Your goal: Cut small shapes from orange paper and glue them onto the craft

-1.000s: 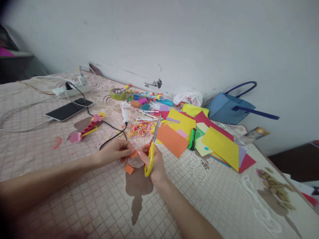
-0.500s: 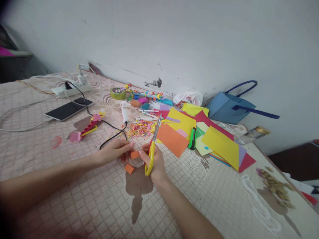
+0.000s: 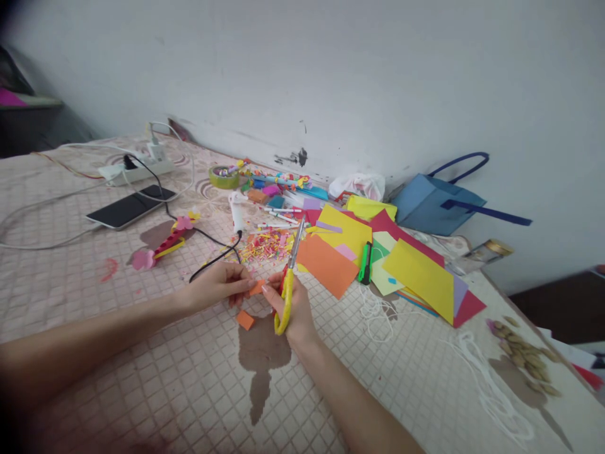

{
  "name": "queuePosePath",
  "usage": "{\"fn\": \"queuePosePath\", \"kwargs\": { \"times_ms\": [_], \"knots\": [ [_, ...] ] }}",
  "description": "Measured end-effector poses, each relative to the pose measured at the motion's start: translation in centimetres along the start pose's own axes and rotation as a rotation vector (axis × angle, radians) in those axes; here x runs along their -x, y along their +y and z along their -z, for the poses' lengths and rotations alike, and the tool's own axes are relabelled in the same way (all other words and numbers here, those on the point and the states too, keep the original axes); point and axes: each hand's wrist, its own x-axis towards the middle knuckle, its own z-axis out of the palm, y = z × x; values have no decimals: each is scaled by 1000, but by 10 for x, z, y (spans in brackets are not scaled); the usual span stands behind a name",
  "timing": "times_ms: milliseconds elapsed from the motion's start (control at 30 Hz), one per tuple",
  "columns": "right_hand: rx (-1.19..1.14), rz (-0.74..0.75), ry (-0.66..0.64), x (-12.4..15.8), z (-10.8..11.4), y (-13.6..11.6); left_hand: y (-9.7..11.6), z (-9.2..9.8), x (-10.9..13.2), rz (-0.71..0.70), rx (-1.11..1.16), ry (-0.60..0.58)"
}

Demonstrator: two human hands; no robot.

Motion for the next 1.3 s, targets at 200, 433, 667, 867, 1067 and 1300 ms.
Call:
{"fn": "queuePosePath", "kwargs": {
  "times_ms": [200,433,667,867,1067,1300],
  "knots": [
    [18,-6,-2,-1,1,2,-2,-1,-2,27,10,23],
    [44,22,-28,-1,1,5,-1,-2,0,-27,-27,-36],
    [25,14,-23,-2,1,6,2,-2,1,-15,-17,-35],
    [-6,31,39,-5,2,3,-5,3,-2,12,29,0],
    [-59,21,23,-3,1,-2,2,-1,-3,4,29,-10],
    [-44,89,74,-11,9,-5,24,-12,-15,-37,-42,-7]
  ]
}}
